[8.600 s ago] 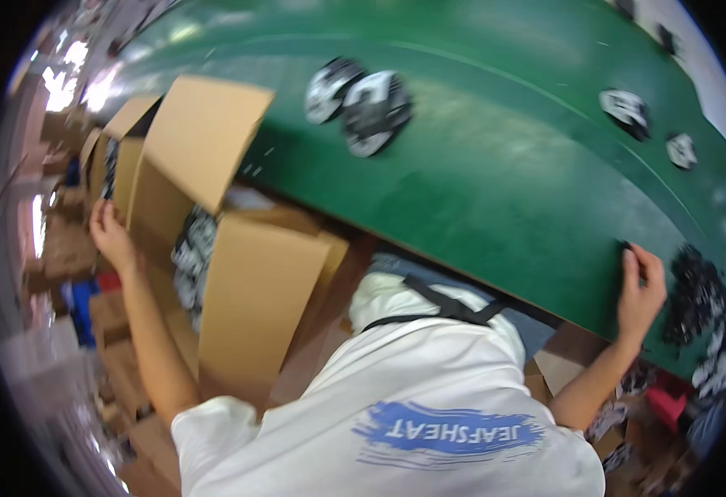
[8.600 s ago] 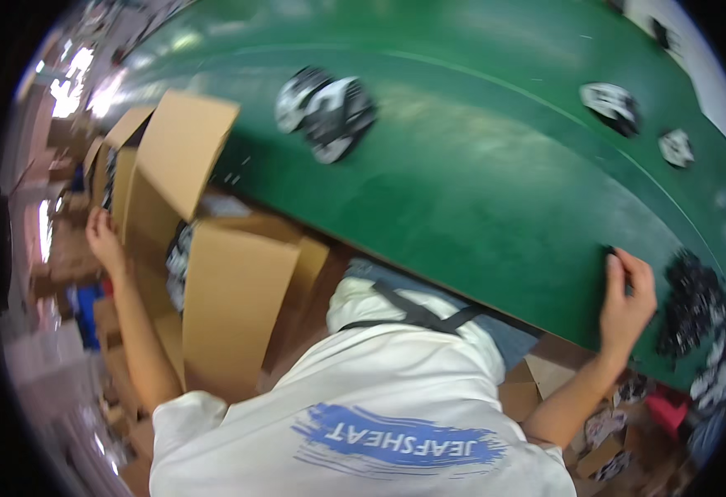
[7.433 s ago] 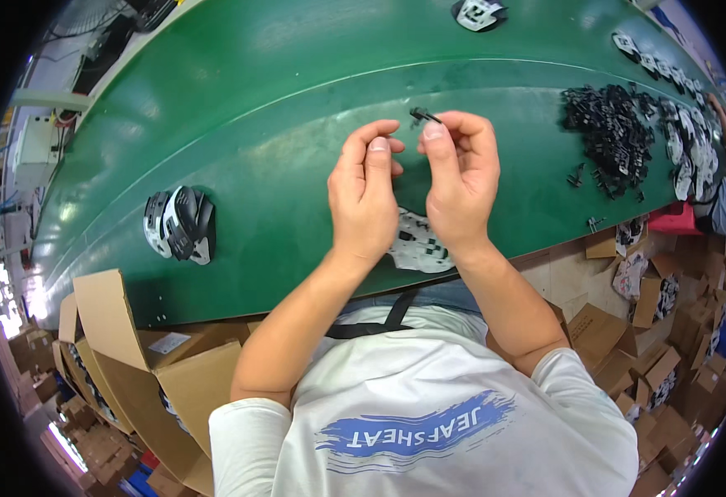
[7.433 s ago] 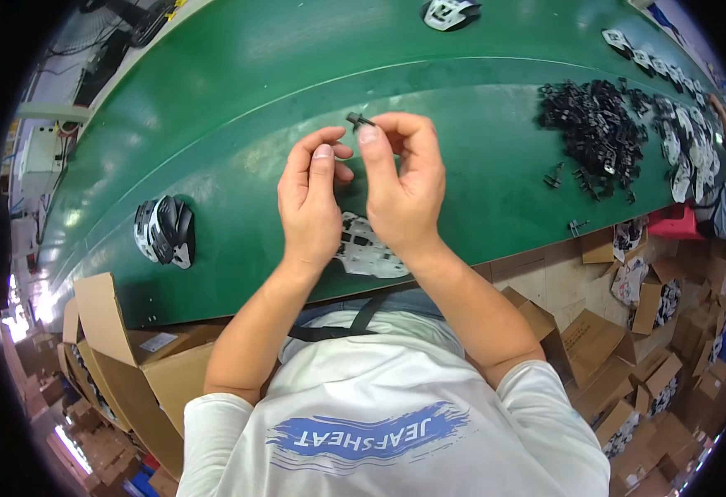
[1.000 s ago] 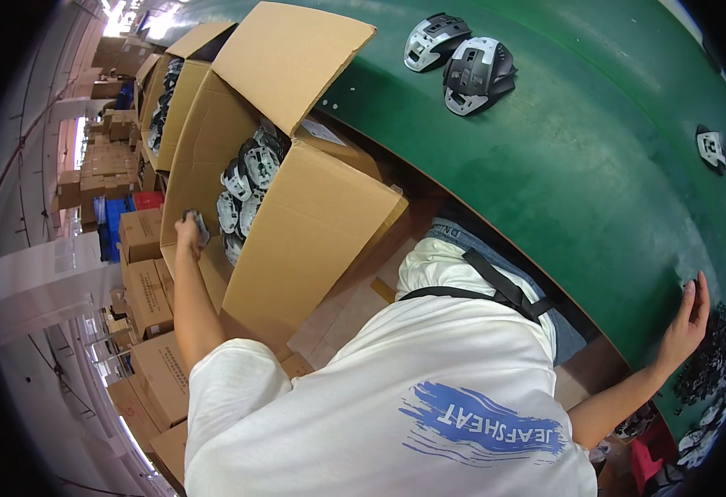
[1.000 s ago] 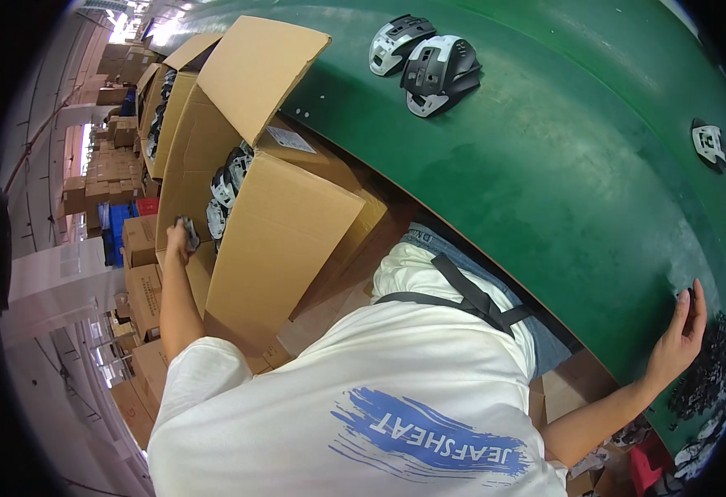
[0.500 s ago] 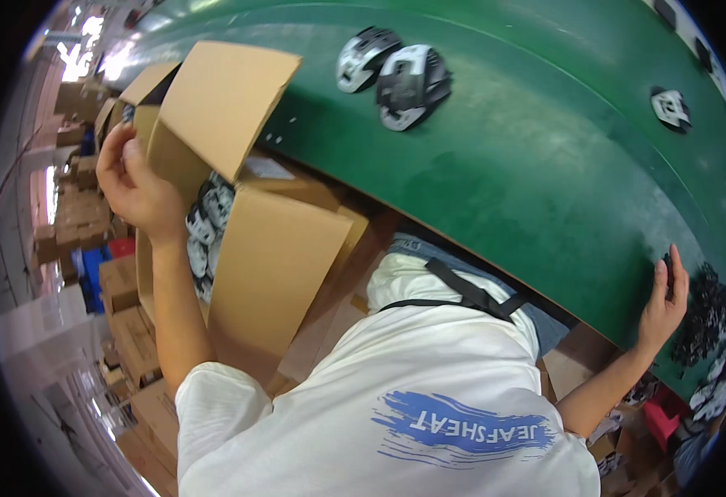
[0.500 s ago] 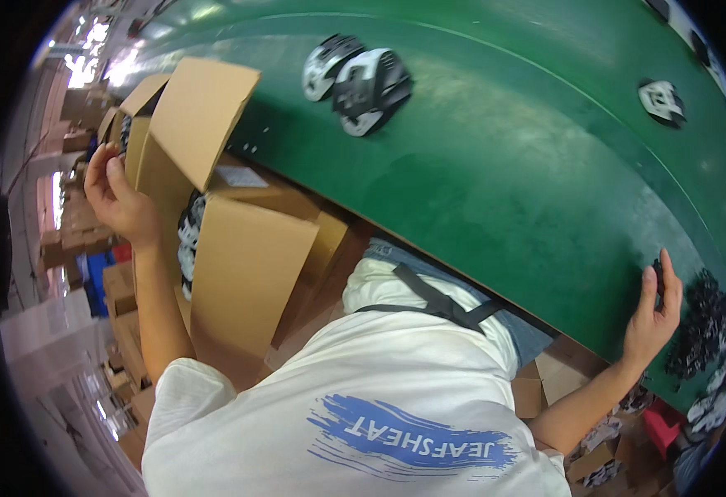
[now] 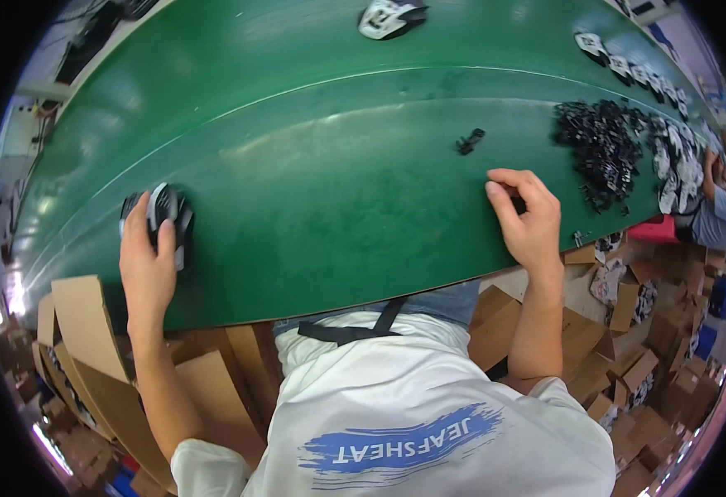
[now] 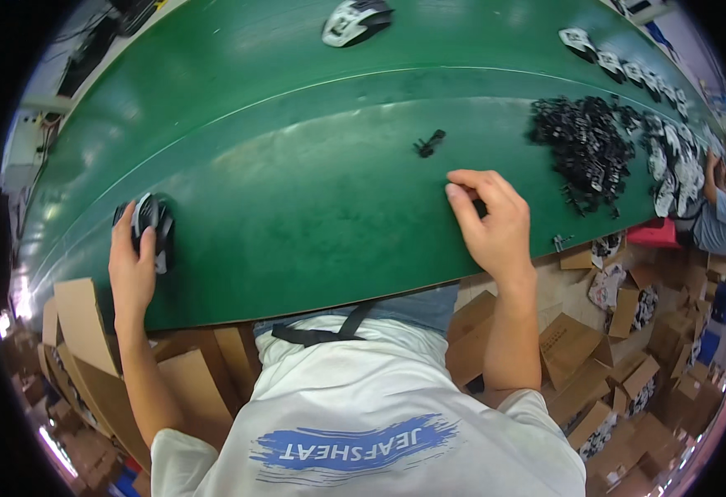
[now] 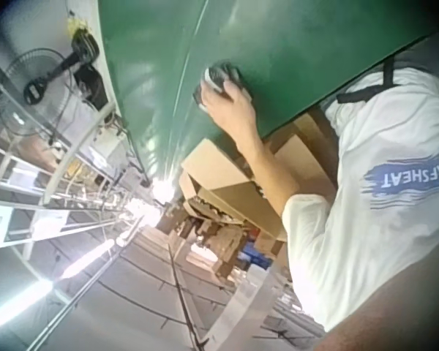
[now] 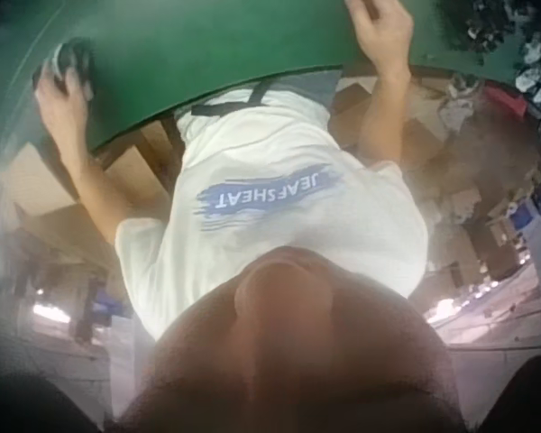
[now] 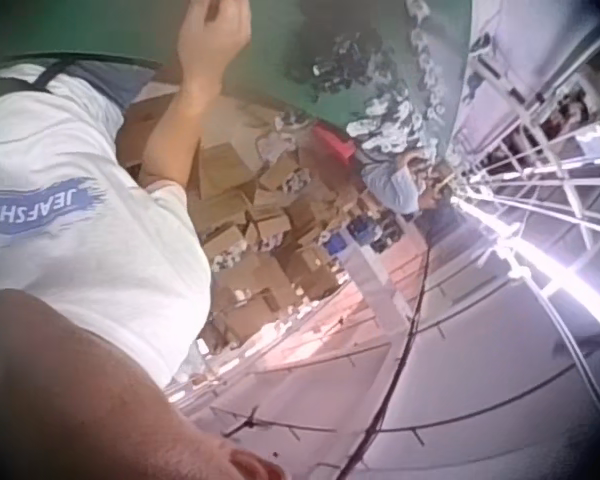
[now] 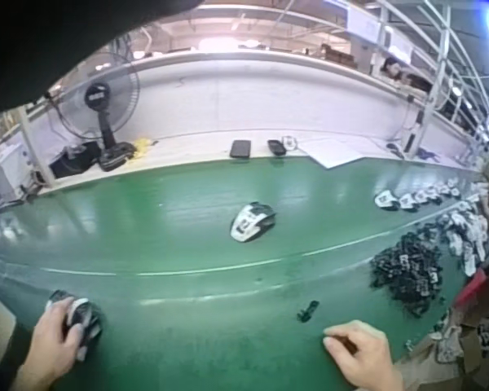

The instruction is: The person assembles computer mouse shells by taking small plastic components from the workbench and inserting them into the mouse casings by hand, then placing the assembled casings into a cardboard box.

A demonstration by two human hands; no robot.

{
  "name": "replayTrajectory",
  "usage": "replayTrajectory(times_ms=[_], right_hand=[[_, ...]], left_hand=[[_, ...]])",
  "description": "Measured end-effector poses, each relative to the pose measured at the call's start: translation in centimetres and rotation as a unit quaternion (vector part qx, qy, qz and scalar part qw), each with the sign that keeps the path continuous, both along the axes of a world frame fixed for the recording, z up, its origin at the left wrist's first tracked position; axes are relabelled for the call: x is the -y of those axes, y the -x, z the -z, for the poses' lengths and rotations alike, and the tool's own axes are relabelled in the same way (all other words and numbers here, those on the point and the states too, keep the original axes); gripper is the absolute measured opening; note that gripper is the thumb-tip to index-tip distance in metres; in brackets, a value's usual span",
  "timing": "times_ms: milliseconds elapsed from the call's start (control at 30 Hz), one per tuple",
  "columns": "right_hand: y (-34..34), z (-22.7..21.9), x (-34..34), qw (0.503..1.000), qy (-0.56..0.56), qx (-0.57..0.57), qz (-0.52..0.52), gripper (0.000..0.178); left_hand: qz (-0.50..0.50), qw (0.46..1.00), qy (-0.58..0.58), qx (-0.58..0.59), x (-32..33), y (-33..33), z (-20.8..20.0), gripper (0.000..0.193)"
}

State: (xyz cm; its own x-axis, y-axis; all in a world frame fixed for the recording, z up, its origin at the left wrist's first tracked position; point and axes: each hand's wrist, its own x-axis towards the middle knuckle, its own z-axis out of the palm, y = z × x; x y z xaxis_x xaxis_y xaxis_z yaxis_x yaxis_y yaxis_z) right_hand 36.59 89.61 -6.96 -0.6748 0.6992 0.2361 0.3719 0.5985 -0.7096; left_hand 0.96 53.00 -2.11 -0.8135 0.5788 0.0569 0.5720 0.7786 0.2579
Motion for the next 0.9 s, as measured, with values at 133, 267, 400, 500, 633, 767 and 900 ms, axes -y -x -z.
replayTrajectory(times_ms=[133,267,400,500,633,767,900], right_hand=[[1.5,-1.1,-0.3,0.999,0.000,-0.001,0.036,0.020],[4.1,-1.4,-0.3,0.991,-0.118,0.035,0.046,0.022],[4.6,-0.6,-1.7,0.994,-0.092,0.054,0.001,0.023],[3.4,-1.6,-1.9,0.996,-0.001,0.090,0.000,0.021],[1.4,-1.9,-0.2,0.983,0.179,0.026,-0.010,0.015],[1.2,-3.7,3.6,0.965,0.208,-0.074,-0.138,0.010],[4.0,-5.3,7.8,0.899,0.311,-0.203,-0.230,0.011]], left_hand=[[0.029,0.992,-0.126,0.006,-1.2,-0.2,-1.2,0.050],[0.001,0.933,-0.335,0.134,-4.1,-5.6,-1.7,0.055],[-0.005,0.782,-0.440,0.441,-6.8,-11.1,-0.6,0.066],[-0.051,0.644,-0.489,0.587,-7.7,-13.7,1.1,0.069],[-0.044,0.445,-0.521,0.727,-8.2,-14.6,3.1,0.073],[-0.026,0.358,-0.516,0.778,-9.9,-15.2,3.2,0.074],[0.014,0.377,-0.512,0.772,-11.0,-15.9,2.7,0.078]])
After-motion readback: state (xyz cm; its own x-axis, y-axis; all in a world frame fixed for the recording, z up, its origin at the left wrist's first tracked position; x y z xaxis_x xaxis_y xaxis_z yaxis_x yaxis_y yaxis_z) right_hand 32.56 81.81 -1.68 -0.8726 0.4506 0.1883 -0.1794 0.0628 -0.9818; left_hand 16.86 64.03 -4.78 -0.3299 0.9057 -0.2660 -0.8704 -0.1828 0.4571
